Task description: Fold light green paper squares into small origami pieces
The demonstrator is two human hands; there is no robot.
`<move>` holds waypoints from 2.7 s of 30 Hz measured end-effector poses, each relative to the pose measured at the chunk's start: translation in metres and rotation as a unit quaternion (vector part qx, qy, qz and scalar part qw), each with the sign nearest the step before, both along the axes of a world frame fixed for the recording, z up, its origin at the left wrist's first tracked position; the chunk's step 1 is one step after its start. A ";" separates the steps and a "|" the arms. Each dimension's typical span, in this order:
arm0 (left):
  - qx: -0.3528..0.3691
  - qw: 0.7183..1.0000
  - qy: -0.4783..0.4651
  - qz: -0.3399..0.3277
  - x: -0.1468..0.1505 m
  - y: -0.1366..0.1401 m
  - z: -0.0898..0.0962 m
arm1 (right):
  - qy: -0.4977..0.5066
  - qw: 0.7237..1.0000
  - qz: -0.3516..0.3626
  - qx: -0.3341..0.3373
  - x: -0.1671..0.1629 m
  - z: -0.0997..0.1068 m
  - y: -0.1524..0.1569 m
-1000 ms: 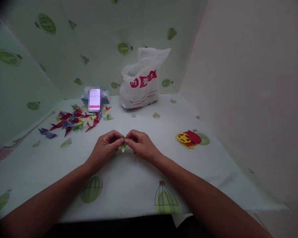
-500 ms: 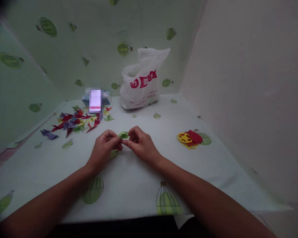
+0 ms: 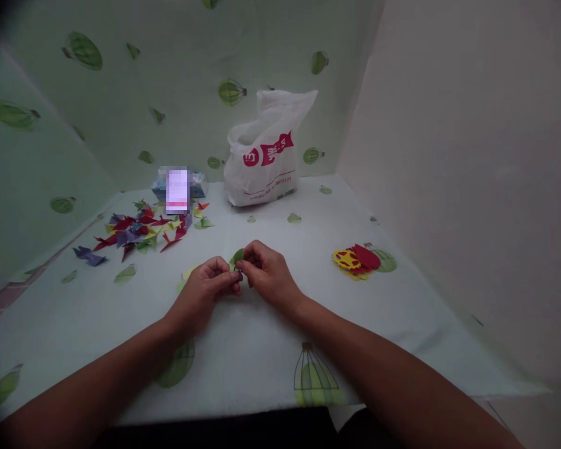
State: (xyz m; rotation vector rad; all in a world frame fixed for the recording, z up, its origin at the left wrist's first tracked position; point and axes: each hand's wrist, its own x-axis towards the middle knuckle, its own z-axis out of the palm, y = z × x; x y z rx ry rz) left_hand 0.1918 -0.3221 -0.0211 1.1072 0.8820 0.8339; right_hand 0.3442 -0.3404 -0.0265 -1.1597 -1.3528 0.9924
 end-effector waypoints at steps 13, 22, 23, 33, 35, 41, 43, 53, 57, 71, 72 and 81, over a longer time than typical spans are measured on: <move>0.078 0.995 0.040 0.040 -0.004 0.007 -0.002 | -0.056 0.998 -0.003 -0.001 0.004 0.001 0.002; 0.078 0.996 0.042 0.016 -0.003 0.011 -0.005 | -0.024 0.999 0.023 -0.007 0.003 0.000 0.003; 0.079 0.996 0.040 0.012 -0.004 0.011 -0.005 | -0.028 0.999 0.022 -0.007 0.004 0.000 0.003; 0.076 0.996 0.032 0.013 -0.004 0.010 -0.005 | -0.039 0.999 0.019 -0.009 0.003 0.003 0.001; 0.072 0.997 0.029 0.011 -0.005 0.010 -0.005 | -0.034 0.999 0.023 -0.008 0.003 0.003 0.001; 0.079 0.995 0.051 0.018 -0.005 0.009 -0.002 | -0.027 0.999 0.026 -0.004 0.003 0.000 0.002; 0.081 0.995 0.051 0.018 -0.005 0.009 -0.003 | -0.031 0.999 0.025 -0.002 0.003 -0.001 0.002; 0.084 0.996 0.037 0.018 -0.004 0.012 -0.009 | -0.015 0.999 0.030 0.001 0.002 -0.001 0.002; 0.091 0.995 0.039 0.014 -0.005 0.012 -0.009 | -0.004 1.000 0.029 -0.006 0.002 0.000 0.002; 0.092 0.995 0.035 0.009 -0.005 0.014 -0.014 | 0.000 1.000 0.028 0.001 0.003 0.000 0.002; 0.092 0.995 0.037 0.009 -0.005 0.014 -0.014 | 0.002 1.000 0.028 -0.001 0.003 0.000 0.002; 0.097 0.994 0.053 0.010 -0.005 0.012 -0.008 | 0.008 1.000 0.021 -0.017 0.003 0.003 0.002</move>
